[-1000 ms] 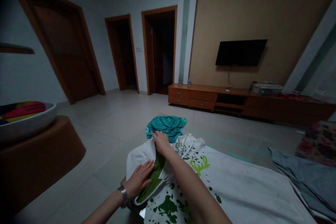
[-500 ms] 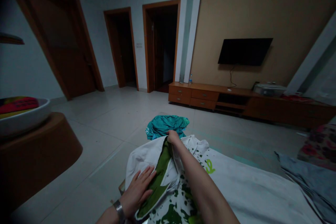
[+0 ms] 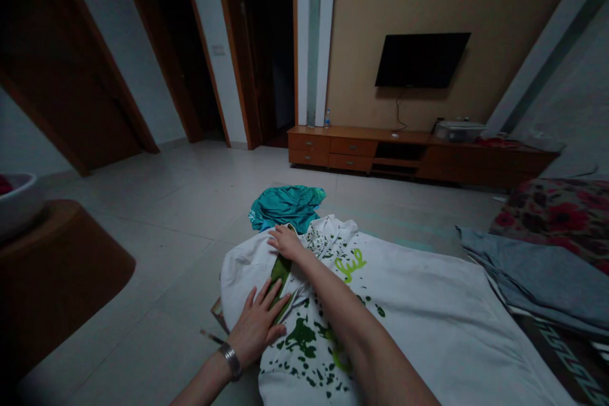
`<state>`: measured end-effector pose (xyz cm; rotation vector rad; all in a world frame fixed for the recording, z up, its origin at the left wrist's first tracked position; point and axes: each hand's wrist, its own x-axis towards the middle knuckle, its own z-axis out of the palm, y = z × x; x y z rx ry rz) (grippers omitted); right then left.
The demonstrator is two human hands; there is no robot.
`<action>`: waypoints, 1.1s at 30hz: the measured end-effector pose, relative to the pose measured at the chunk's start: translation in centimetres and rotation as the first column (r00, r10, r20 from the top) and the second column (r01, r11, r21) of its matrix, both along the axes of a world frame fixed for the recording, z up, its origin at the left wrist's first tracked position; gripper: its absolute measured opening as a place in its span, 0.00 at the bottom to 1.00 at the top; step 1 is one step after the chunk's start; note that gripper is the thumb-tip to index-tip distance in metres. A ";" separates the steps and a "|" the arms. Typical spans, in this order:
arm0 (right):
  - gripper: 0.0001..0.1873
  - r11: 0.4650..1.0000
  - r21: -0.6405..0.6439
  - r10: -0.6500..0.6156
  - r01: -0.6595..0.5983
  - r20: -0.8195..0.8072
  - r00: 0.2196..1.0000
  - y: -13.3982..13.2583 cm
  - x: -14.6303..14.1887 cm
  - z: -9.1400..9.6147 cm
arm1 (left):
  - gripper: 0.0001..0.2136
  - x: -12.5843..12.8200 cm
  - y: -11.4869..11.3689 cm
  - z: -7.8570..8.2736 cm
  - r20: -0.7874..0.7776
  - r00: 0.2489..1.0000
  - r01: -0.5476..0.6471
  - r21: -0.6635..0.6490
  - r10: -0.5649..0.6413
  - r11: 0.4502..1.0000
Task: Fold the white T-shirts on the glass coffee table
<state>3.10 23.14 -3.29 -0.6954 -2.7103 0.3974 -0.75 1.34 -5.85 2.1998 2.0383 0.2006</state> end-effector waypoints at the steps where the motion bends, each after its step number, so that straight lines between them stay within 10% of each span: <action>1: 0.22 1.000 -0.022 0.006 -0.006 -0.028 1.000 0.0 0.9 1.0 | 0.28 -0.2 -0.1 0.3 0.008 1.000 0.000 0.007 0.000 1.000; 6: 0.21 0.998 -0.047 0.022 -0.032 -0.203 0.979 -4.6 9.9 4.6 | 0.25 -0.1 -2.5 1.8 0.006 1.000 0.024 0.152 -0.026 0.988; 11: 0.17 0.991 -0.065 0.118 -0.121 -0.053 0.992 -13.1 19.4 2.8 | 0.28 1.4 -5.4 0.8 -0.075 0.949 0.311 0.064 -0.306 0.948; 15: 0.12 0.972 -0.236 0.011 -0.021 -0.044 0.999 -19.1 24.9 1.6 | 0.27 2.3 -6.7 1.0 -0.100 0.947 0.311 0.041 -0.306 0.950; 22: 0.09 0.638 -0.735 -0.309 0.231 0.031 0.951 -29.3 34.0 -1.9 | 0.39 4.3 -9.2 0.7 -0.223 0.916 0.366 0.133 -0.333 0.921; 28: 0.19 0.672 -0.353 -0.729 0.651 -0.163 0.665 -30.2 43.1 -6.2 | 0.34 5.1 -8.1 -2.7 -0.286 0.907 0.399 0.341 -0.310 0.851; 33: 0.30 0.549 0.220 -0.778 0.806 -0.219 0.589 -27.4 54.2 -7.0 | 0.22 5.3 -7.0 -2.7 -0.143 0.946 0.322 0.510 -0.290 0.798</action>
